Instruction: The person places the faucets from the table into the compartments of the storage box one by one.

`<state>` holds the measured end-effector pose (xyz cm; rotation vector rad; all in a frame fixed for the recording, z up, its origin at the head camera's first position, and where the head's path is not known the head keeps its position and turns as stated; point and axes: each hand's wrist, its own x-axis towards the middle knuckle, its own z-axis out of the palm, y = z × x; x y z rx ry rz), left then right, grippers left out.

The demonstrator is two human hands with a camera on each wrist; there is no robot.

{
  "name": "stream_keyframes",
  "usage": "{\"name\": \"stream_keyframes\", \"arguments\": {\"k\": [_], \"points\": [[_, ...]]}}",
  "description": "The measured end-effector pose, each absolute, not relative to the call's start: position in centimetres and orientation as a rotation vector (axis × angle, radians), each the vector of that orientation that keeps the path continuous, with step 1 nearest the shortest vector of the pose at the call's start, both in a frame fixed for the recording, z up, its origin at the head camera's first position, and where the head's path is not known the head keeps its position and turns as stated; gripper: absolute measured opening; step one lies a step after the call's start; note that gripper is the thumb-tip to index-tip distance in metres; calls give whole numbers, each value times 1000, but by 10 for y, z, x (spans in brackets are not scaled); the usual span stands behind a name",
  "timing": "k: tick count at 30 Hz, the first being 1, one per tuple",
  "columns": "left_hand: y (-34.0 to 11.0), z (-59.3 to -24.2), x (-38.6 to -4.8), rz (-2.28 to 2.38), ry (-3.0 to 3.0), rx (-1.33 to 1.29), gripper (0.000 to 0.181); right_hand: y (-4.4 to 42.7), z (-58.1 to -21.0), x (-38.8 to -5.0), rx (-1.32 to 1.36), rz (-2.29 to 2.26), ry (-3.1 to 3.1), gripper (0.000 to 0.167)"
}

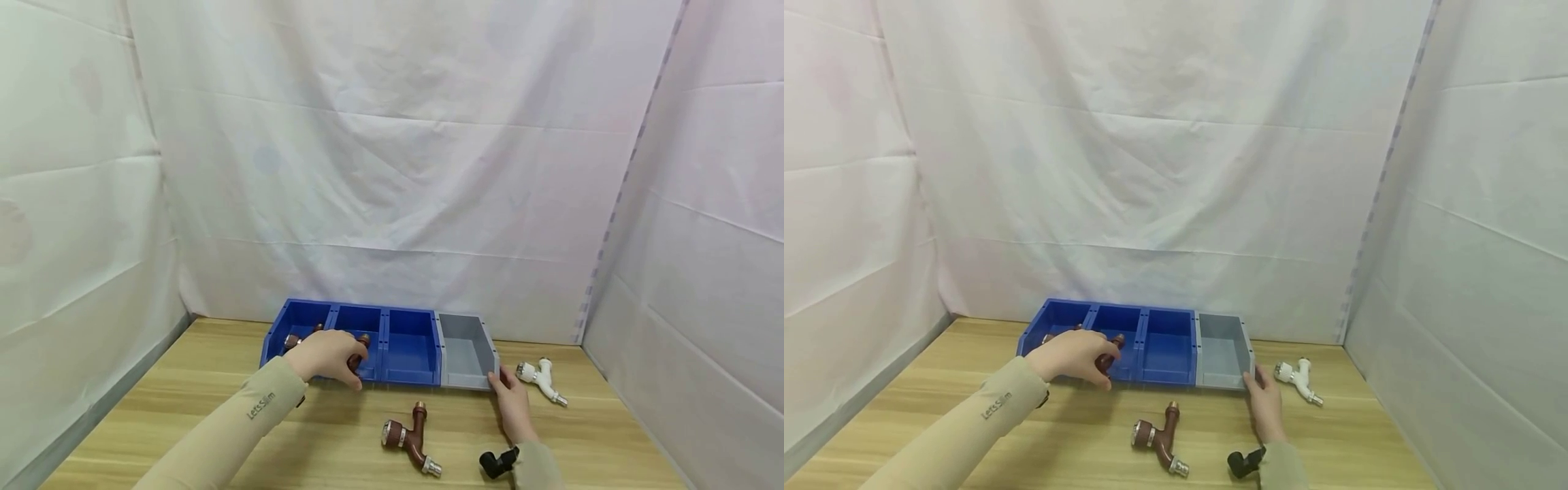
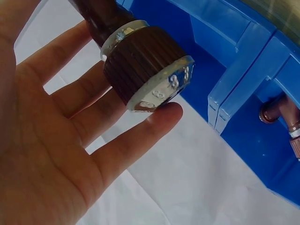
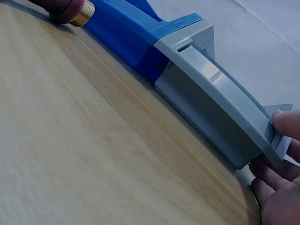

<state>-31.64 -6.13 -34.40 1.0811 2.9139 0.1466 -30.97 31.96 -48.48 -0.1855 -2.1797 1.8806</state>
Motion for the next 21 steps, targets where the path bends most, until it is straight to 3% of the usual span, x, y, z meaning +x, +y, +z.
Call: {"name": "stream_keyframes", "arguments": {"k": [6,11,21], "points": [[-64,-345,-318,145,2927,1086,41,319,-483,-310,-190,1877,-2185,58],[-63,-343,-320,149,2928,1113,32,321,-483,-309,-186,1886,-2188,59],[-58,-338,-321,113,2933,1117,33,321,-484,-307,-216,1869,-2196,58]]}}
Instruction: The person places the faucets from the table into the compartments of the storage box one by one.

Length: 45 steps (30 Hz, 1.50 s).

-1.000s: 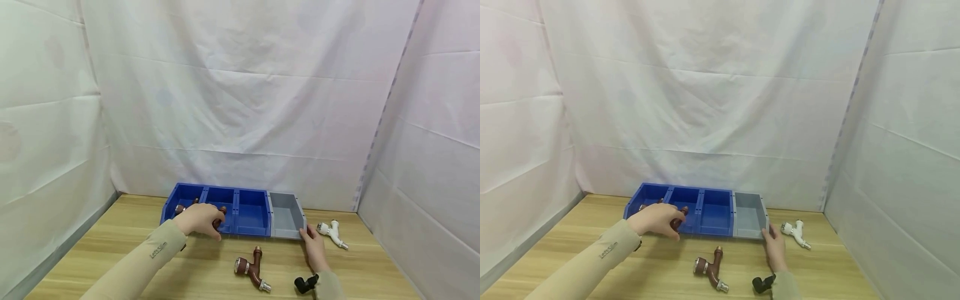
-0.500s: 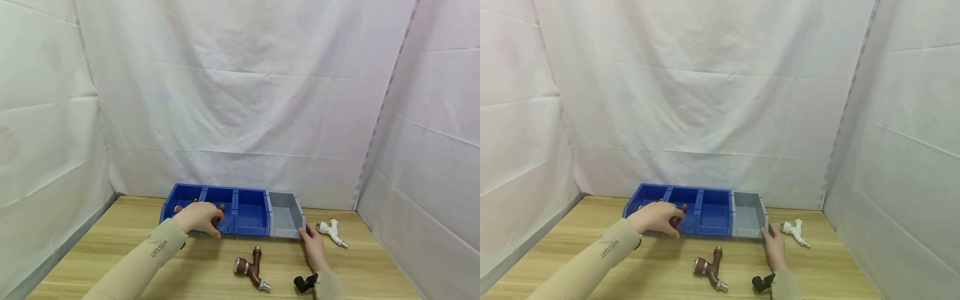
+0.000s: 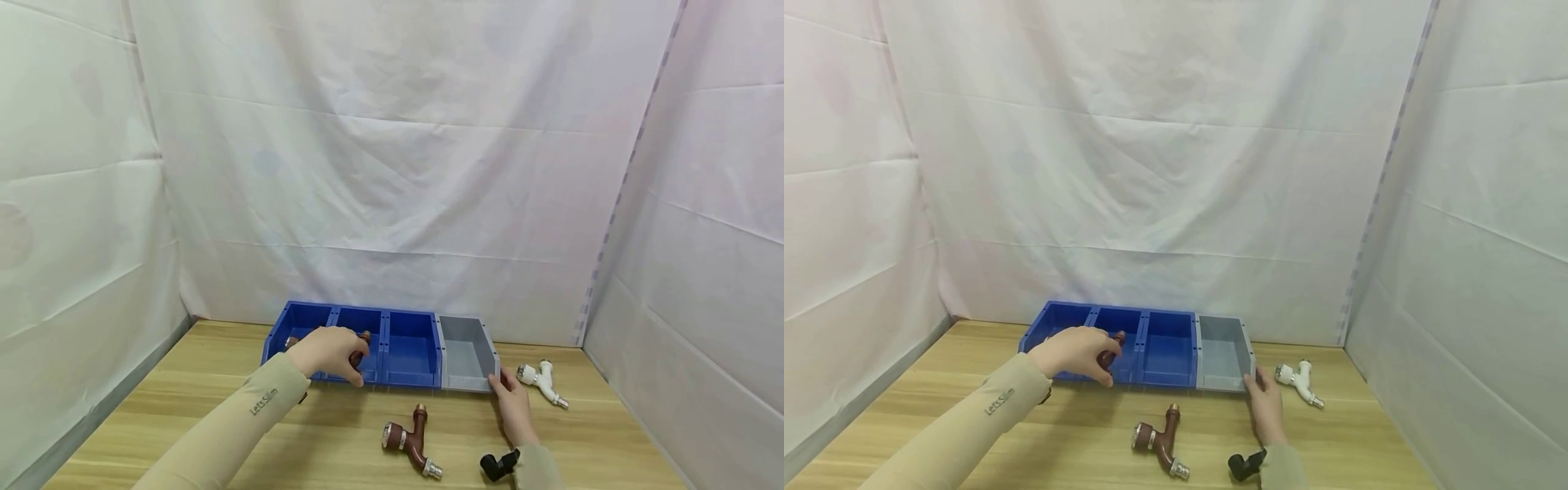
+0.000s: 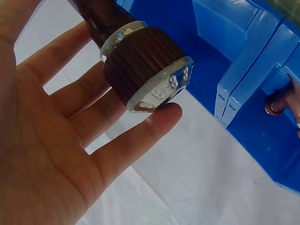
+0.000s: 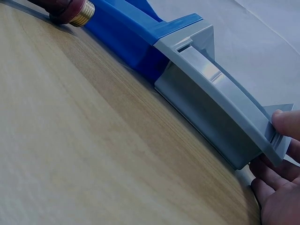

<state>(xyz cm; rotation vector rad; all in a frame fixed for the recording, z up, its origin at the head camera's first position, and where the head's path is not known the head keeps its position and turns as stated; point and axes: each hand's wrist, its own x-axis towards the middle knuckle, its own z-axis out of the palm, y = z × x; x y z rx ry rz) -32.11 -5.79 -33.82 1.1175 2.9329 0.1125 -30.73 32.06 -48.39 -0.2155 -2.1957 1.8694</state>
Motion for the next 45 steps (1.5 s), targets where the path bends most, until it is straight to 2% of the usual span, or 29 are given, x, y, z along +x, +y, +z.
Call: {"name": "stream_keyframes", "arguments": {"k": [13,21,28,39,45], "points": [[-58,-339,-329,134,2935,1063,40,319,-485,-309,-213,1877,-2205,62],[-55,-338,-334,142,2918,1046,33,321,-485,-305,-222,1869,-2194,58],[-56,-338,-340,149,2933,1028,43,321,-483,-311,-191,1889,-2176,60],[-58,-338,-343,159,2938,1029,38,314,-484,-309,-198,1881,-2191,60],[-59,-338,-348,131,2954,994,45,314,-484,-313,-202,1877,-2190,60]]}}
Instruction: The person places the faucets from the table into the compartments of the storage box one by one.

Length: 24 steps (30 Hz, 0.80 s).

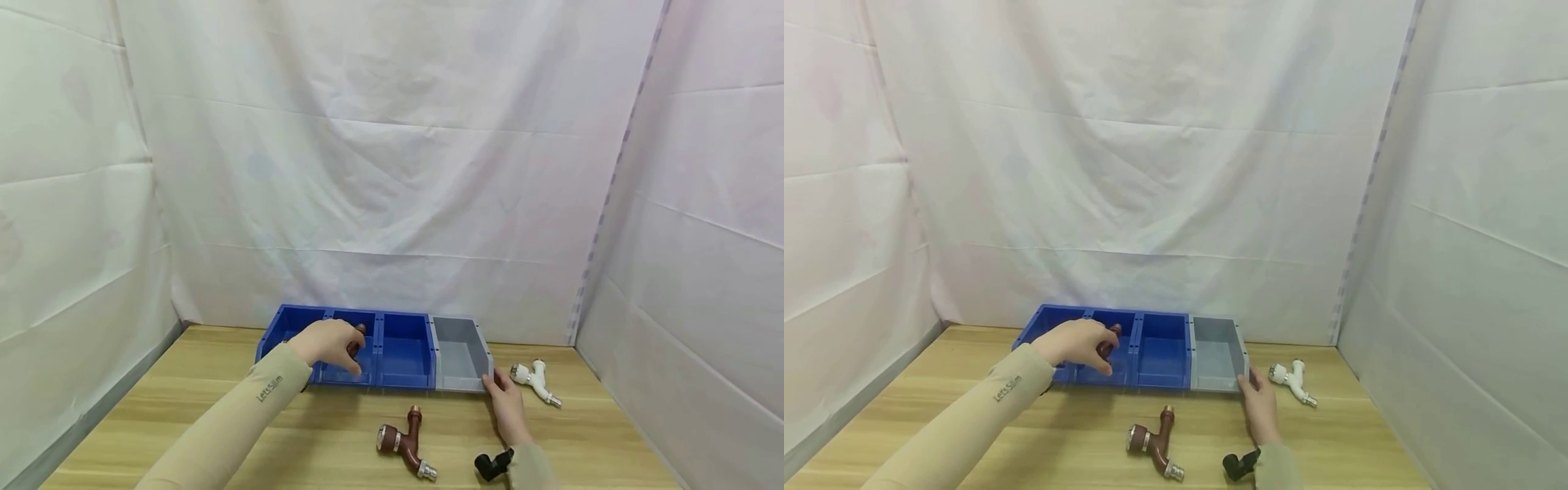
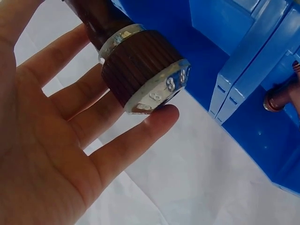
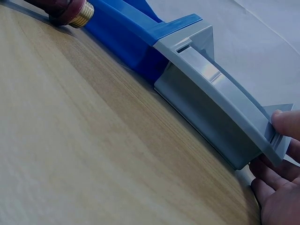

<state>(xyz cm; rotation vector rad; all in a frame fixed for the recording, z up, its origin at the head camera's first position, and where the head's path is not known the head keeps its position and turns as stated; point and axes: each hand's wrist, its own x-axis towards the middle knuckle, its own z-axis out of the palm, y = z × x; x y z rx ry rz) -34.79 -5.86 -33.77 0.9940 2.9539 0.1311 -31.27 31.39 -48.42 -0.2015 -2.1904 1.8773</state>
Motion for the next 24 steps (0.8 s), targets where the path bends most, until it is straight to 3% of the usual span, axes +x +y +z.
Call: {"name": "stream_keyframes", "arguments": {"k": [14,24], "points": [[-56,-339,-359,106,2962,943,51,316,-480,-308,-191,1868,-2188,61],[-56,-342,-362,103,2953,935,39,319,-483,-307,-211,1883,-2203,64]]}}
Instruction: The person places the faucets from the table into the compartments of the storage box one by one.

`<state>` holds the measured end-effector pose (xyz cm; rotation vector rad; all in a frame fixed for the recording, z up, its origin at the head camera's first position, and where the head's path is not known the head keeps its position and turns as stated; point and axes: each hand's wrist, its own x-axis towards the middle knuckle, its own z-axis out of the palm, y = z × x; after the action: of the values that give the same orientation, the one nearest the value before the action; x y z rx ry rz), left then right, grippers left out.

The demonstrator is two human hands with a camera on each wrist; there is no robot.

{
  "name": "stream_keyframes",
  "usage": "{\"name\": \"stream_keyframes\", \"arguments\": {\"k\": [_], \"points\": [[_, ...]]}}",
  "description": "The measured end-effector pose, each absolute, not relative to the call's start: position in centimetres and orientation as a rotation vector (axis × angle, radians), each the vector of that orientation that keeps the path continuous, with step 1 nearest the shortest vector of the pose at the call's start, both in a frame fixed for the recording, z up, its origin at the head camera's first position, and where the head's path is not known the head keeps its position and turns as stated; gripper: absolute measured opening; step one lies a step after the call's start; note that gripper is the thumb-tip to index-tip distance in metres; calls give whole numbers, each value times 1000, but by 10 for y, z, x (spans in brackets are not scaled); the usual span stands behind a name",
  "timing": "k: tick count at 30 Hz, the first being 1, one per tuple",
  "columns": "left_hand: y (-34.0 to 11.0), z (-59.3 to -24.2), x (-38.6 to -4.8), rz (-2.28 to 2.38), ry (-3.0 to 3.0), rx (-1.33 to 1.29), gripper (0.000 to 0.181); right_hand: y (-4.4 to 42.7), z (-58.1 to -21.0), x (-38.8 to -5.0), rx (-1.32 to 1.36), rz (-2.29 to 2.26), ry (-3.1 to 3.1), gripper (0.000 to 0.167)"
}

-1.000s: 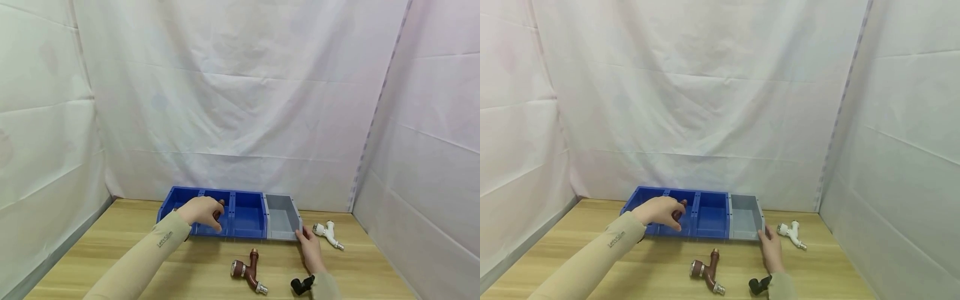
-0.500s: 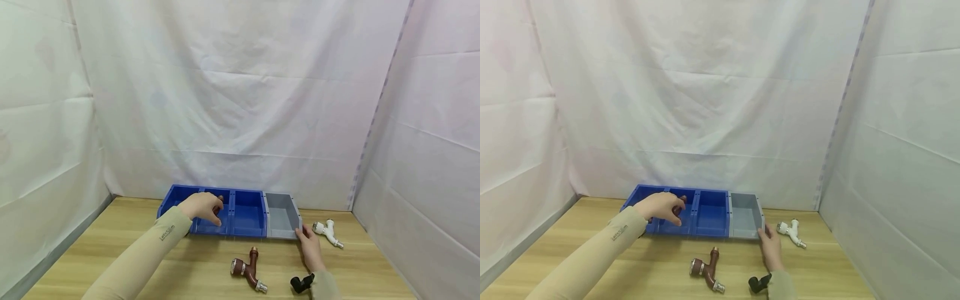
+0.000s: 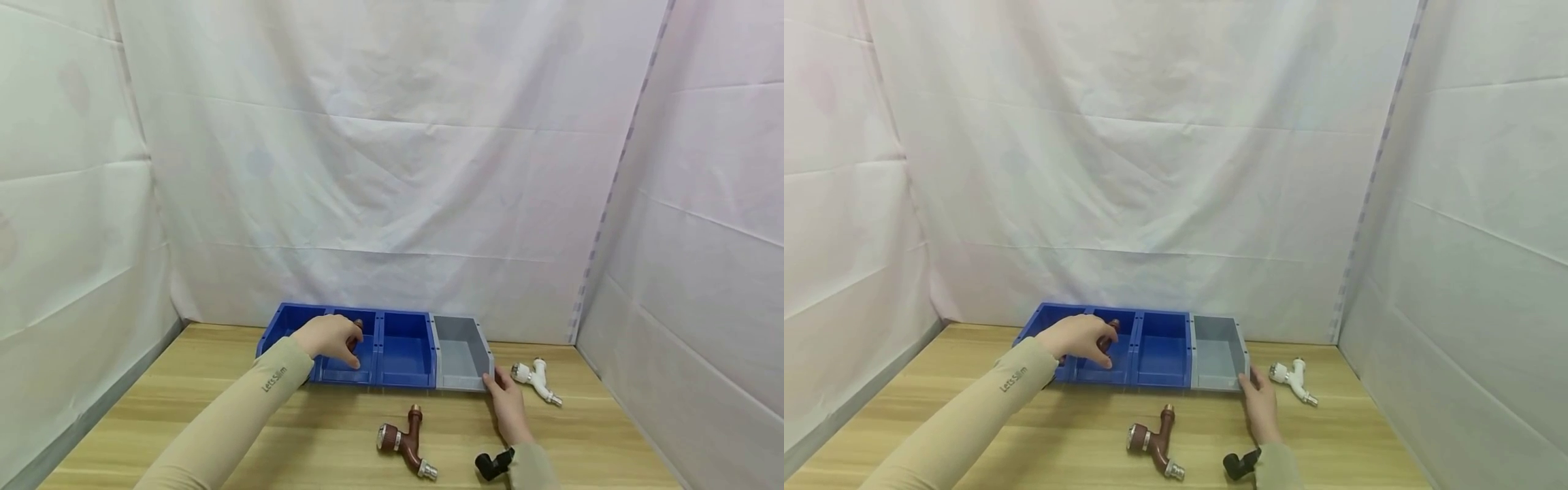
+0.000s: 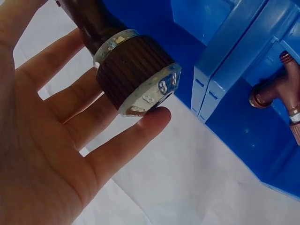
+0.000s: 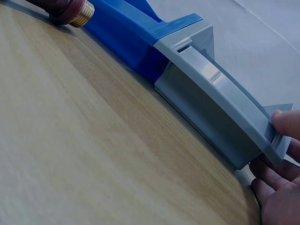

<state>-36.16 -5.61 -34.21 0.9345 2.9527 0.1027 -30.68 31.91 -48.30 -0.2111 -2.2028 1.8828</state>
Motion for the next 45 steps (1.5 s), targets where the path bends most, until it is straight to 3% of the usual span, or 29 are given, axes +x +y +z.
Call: {"name": "stream_keyframes", "arguments": {"k": [10,45], "points": [[-56,-341,-365,99,2949,930,51,314,-483,-309,-212,1887,-2192,63],[-51,-344,-369,117,2951,917,34,316,-482,-298,-218,1907,-2186,63]]}}
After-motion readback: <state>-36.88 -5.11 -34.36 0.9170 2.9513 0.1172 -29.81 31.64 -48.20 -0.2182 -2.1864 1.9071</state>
